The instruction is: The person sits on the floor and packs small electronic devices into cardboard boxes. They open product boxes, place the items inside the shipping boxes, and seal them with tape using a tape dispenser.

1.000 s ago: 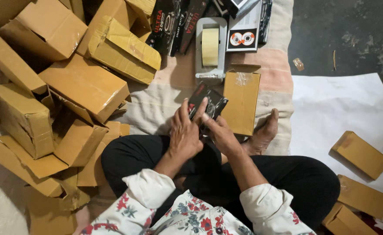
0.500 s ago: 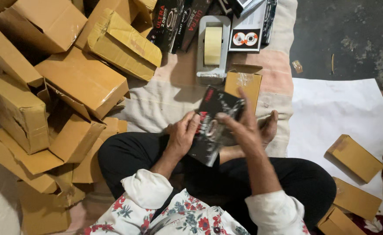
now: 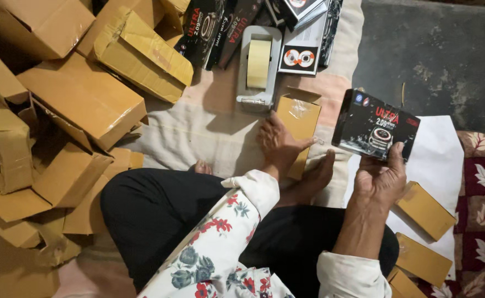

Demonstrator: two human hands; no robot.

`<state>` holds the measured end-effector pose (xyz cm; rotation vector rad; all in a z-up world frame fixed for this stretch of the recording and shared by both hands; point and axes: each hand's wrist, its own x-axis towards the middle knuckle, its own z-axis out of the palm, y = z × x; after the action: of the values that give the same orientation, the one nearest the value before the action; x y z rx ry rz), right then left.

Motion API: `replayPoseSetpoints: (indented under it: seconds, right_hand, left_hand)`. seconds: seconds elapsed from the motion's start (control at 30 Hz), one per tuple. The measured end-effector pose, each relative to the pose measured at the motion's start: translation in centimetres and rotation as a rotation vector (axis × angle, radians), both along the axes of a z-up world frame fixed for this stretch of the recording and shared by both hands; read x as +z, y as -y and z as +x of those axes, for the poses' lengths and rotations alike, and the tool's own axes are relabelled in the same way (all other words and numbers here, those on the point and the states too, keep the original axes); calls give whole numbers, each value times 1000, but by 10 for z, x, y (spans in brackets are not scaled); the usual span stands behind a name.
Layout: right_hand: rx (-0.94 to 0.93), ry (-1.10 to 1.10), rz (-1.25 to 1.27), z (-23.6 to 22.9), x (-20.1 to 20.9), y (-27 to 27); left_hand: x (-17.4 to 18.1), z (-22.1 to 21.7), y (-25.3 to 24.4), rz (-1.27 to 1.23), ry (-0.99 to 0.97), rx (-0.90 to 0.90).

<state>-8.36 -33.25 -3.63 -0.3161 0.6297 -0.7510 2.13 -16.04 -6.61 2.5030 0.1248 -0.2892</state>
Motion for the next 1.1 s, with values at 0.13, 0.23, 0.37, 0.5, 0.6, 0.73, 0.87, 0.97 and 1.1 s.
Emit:
replayPoseSetpoints:
  seconds: [0.13, 0.23, 0.37, 0.5, 0.6, 0.73, 0.87, 0.97, 1.1]
  right_hand:
    - [39, 182, 32, 0, -17, 13]
    - [77, 283, 8, 1, -7, 10]
    - [95, 164, -29, 14, 24, -29]
    - [323, 153, -296, 25, 42, -98]
    - [422, 62, -311, 21, 36, -128]
    - [510, 33, -221, 26, 20, -140]
    - [535, -109, -149, 23, 13, -146]
    - [541, -99, -165, 19, 16, -140]
    - [530, -62, -128, 15, 25, -127]
  left_hand:
    - [19, 3, -20, -256, -3, -47]
    - [37, -9, -52, -455, 84, -142]
    - [65, -37, -94, -303, 197, -219]
    - [82, -78, -139, -370, -101, -204]
    - [73, -99, -158, -435, -86, -124]
    - [56, -89, -161, -666, 13, -65]
    - [45, -59, -156, -561, 295, -214]
    - [38, -49, -156, -453, 287, -300]
    - [28, -62, -145, -210, 85, -303]
